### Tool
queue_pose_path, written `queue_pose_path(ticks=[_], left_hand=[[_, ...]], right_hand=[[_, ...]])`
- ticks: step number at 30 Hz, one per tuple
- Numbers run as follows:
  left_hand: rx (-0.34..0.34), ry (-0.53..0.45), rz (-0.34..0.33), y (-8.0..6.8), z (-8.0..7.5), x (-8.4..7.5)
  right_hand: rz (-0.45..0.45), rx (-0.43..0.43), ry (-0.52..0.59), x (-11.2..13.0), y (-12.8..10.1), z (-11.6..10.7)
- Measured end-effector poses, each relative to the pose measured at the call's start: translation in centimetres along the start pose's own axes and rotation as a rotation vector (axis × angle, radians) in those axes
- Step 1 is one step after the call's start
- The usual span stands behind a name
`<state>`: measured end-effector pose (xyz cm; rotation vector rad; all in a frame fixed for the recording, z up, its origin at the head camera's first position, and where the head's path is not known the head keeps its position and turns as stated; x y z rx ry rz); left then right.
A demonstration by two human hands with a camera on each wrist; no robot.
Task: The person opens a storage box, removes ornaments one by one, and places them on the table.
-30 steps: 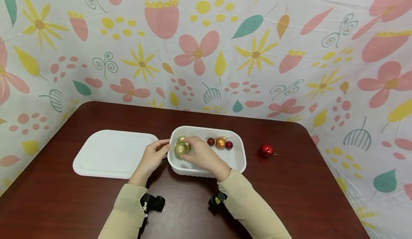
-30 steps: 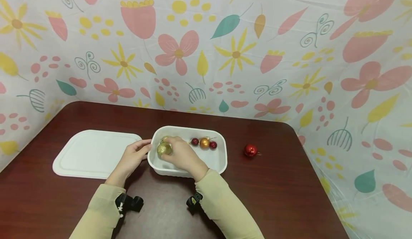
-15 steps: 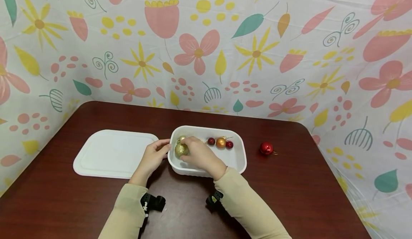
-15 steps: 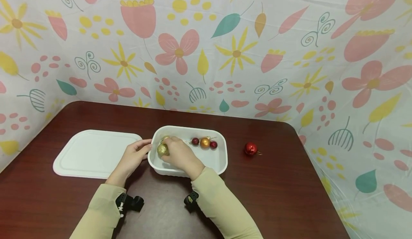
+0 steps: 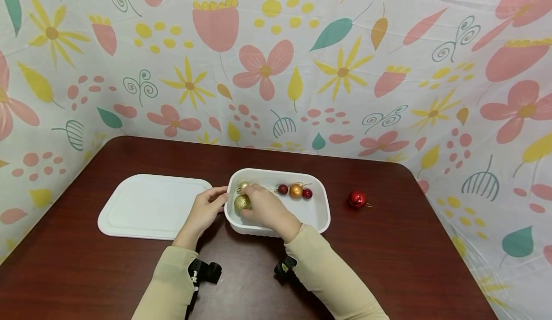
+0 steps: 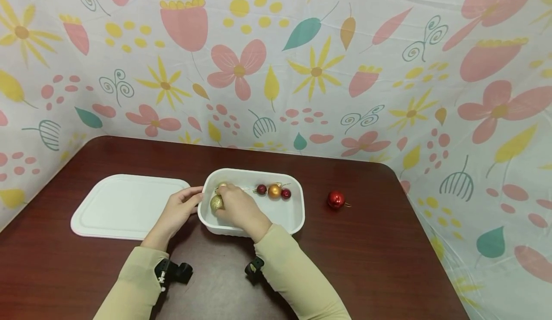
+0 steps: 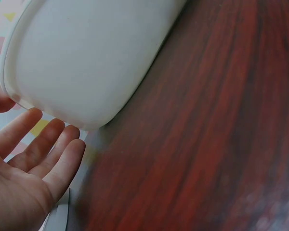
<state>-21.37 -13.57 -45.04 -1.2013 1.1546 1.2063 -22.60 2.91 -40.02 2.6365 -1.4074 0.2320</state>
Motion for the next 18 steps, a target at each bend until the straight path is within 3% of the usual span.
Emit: queue_pose_path(ticks=[10, 18], left_hand=[[-0.009, -0.014, -0.007, 0.0, 0.1, 0.0], [-0.015, -0.014, -0.011, -0.1, 0.2, 0.0]], right_hand=[[0.030, -0.054, 0.076, -0.6, -1.3, -0.5], [0.045, -0.148, 0.166, -1.5, -2.7, -0.8]])
Point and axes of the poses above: each hand's wrist, its own y-axis towards the middle knuckle, its own z-axis out of the palm, x = y × z, the point moved 2 cm from there along y, towards the middle knuckle, and after that the axes turned 7 degrees about -y, right-handed, at the moved point
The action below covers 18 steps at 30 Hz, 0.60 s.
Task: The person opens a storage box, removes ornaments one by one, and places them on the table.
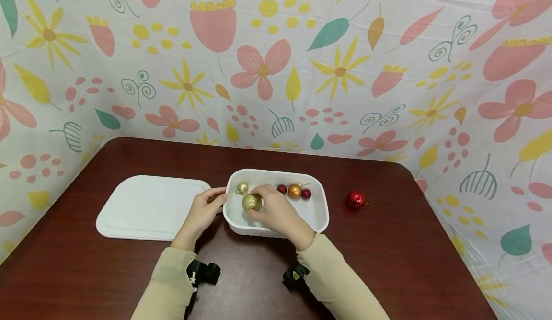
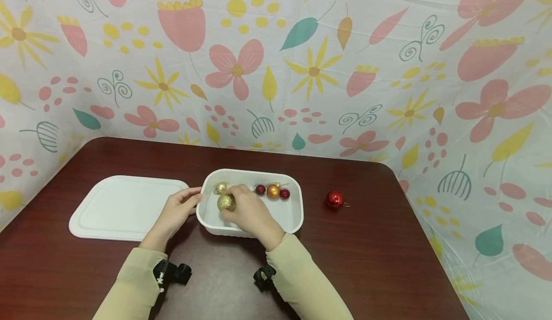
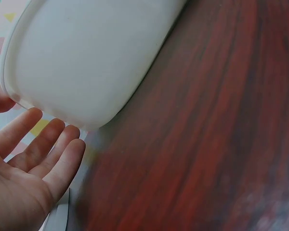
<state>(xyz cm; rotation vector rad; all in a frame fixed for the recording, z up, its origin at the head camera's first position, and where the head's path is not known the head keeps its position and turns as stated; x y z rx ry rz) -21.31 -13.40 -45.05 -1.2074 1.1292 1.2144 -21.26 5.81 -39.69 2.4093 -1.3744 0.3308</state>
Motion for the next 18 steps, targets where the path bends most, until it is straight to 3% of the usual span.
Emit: queue_pose_path(ticks=[18], left_hand=[[-0.005, 0.005, -0.014, 0.0, -0.1, 0.0]], right_hand=[[0.041, -0.137, 0.063, -2.0, -2.1, -1.2]])
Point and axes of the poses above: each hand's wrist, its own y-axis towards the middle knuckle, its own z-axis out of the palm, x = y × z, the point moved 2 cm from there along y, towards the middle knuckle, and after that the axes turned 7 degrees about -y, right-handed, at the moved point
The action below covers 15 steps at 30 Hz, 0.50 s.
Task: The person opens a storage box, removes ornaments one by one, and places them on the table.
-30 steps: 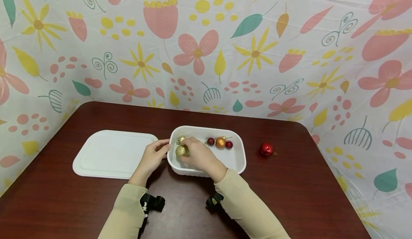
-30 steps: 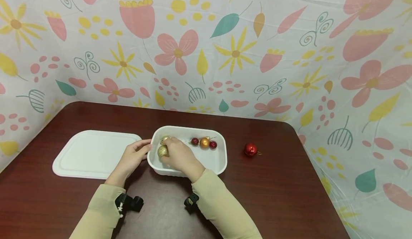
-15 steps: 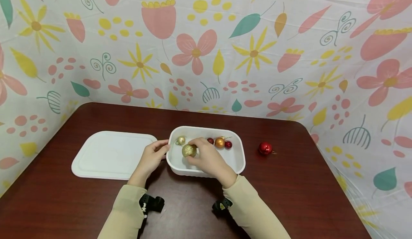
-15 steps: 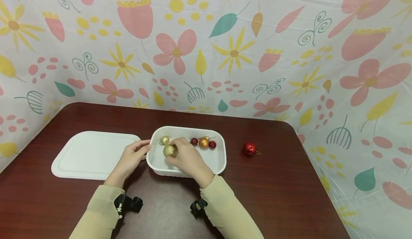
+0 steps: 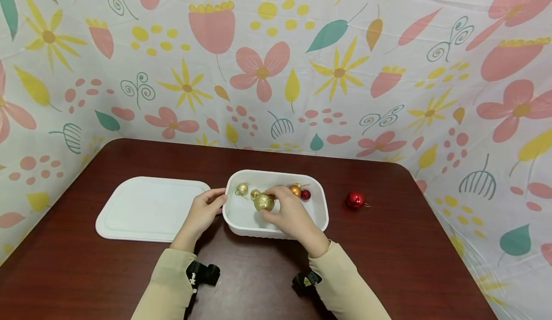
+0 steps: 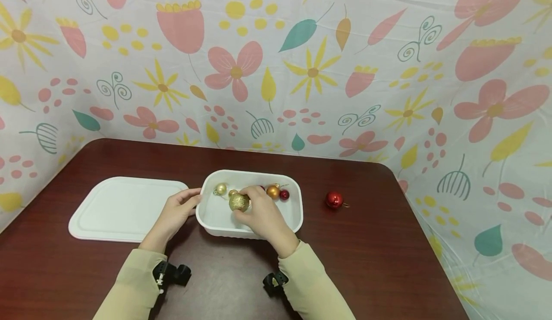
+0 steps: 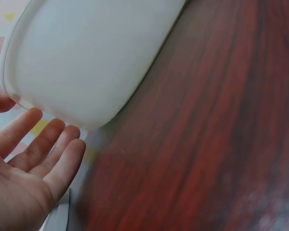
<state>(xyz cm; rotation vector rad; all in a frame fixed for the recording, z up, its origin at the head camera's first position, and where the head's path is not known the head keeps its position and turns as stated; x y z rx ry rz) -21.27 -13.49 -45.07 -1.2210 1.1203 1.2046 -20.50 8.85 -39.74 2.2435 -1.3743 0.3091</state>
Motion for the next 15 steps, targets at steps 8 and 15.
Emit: queue_pose_path(ticks=[8, 15], left_hand=[[-0.005, -0.002, 0.002, 0.0, 0.0, 0.0], [-0.009, -0.002, -0.001, 0.0, 0.1, 0.1]], right_hand=[[-0.004, -0.070, 0.012, -0.7, -0.8, -0.8], [-0.027, -0.141, 0.047, -1.5, -1.2, -1.2]])
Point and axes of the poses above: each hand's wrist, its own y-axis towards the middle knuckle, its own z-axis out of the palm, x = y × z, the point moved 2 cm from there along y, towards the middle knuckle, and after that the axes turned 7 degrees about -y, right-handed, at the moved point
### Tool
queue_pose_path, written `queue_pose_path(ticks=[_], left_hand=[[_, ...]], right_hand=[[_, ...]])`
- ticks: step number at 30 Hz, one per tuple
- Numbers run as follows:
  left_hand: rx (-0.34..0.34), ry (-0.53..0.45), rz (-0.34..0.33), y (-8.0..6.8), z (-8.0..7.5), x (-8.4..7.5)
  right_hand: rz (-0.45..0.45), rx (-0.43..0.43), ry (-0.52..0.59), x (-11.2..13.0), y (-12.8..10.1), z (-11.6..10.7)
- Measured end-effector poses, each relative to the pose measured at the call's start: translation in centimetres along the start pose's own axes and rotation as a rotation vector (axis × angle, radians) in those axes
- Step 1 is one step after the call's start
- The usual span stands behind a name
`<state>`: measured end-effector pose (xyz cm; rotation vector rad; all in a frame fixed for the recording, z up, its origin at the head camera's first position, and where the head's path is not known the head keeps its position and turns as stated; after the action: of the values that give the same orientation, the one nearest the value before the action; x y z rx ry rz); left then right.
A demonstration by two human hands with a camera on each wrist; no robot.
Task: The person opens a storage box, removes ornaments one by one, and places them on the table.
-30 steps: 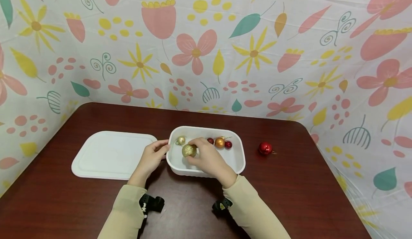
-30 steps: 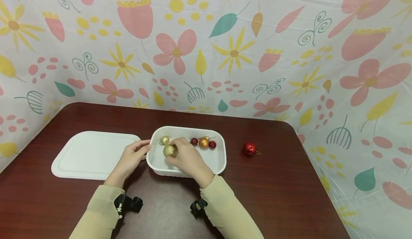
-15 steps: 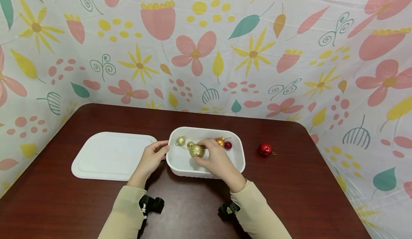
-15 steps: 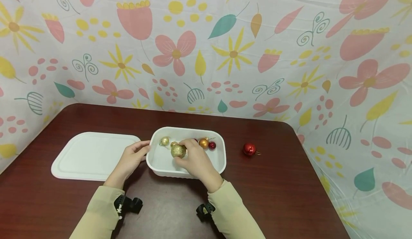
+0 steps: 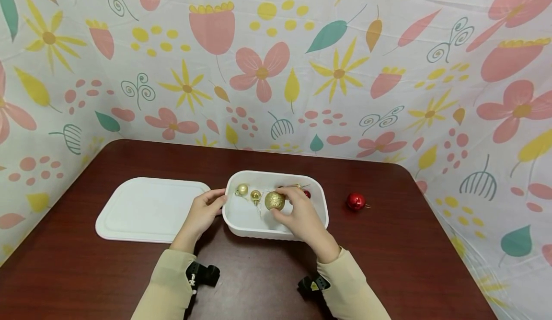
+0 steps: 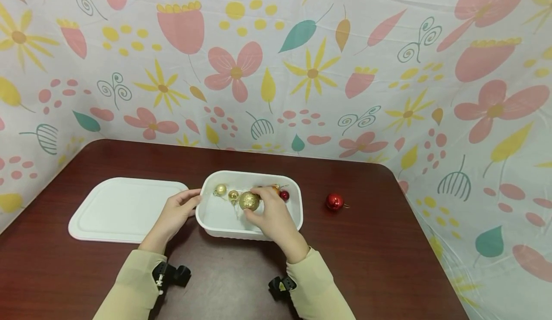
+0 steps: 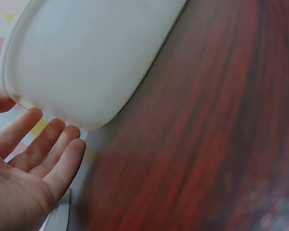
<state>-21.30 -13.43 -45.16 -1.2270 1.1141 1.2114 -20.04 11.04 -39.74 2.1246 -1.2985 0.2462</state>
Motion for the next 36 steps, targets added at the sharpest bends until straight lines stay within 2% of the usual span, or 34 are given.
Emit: queue_pose_path(ticks=[4, 9, 18, 36], left_hand=[[0.004, 0.009, 0.027, -0.1, -0.1, 0.0], [0.013, 0.003, 0.096, -0.1, -0.2, 0.0], [0.012, 0.031, 0.007, 0.1, -0.1, 0.1], [0.009, 0.041, -0.004, 0.0, -0.1, -0.1]], right_hand=[[0.020, -0.008, 0.013, -0.2, -0.2, -0.2], [0.020, -0.005, 0.015, -0.3, -0.3, -0.2], [0.029, -0.044, 0.009, -0.8, -0.3, -0.5], [0.083, -0.132, 0.011, -1.7, -0.2, -2.7]])
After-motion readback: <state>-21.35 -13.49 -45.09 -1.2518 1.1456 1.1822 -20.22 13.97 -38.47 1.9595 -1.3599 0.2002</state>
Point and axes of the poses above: each hand's wrist, its own y-axis towards the middle knuckle, its own z-axis out of the palm, x = y × z, the point moved 2 cm from there along y, towards the middle knuckle, and after that the axes turned 7 degrees about -y, right-handed, at the moved point
